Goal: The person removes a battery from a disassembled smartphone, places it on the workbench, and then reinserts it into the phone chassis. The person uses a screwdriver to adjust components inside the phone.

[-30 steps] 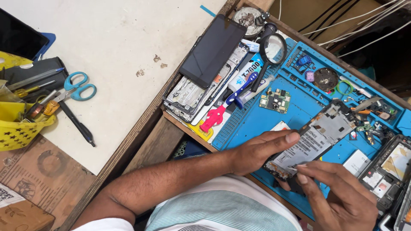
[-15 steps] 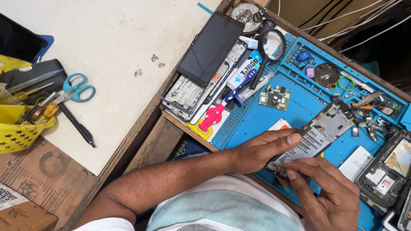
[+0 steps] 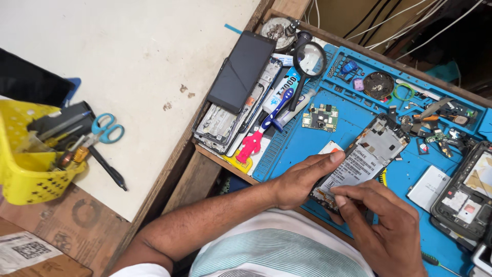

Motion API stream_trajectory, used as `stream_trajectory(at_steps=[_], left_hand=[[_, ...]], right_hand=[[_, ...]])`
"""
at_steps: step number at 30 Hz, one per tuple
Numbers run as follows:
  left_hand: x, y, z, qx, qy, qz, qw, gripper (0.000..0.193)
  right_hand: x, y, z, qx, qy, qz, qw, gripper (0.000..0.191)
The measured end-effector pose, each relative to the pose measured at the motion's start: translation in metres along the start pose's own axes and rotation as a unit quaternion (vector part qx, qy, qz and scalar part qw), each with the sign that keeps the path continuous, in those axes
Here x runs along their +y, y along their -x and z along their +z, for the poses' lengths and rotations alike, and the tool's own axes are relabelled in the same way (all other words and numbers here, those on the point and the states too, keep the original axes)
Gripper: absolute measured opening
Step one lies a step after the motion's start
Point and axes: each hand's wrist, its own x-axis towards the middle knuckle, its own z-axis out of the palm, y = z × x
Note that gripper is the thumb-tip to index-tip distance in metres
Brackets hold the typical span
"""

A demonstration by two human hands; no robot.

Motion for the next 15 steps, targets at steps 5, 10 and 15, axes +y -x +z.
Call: stream_trajectory(at_steps=[5,10,15], left_hand=[[-0.004,-0.002,0.002,-0.016,0.103,-0.021,0.994,0.069],[-0.005,-0.003,0.003,-0.005,0.07,-0.038,0.997,0.071],[-0.008,-0.006,0.004,-0.017,0.068,-0.04,0.997,0.068]], right_hand=[[0.001,-0.002,-0.007,-0.001,-0.005,-0.027,1.0,0.02],[0.009,-0.005,-0.015,-0.049,0.021,-0.013,0.998,0.016],[0.018,-0.005,-0.019,-0.076,-0.021,0.067,0.995,0.02]])
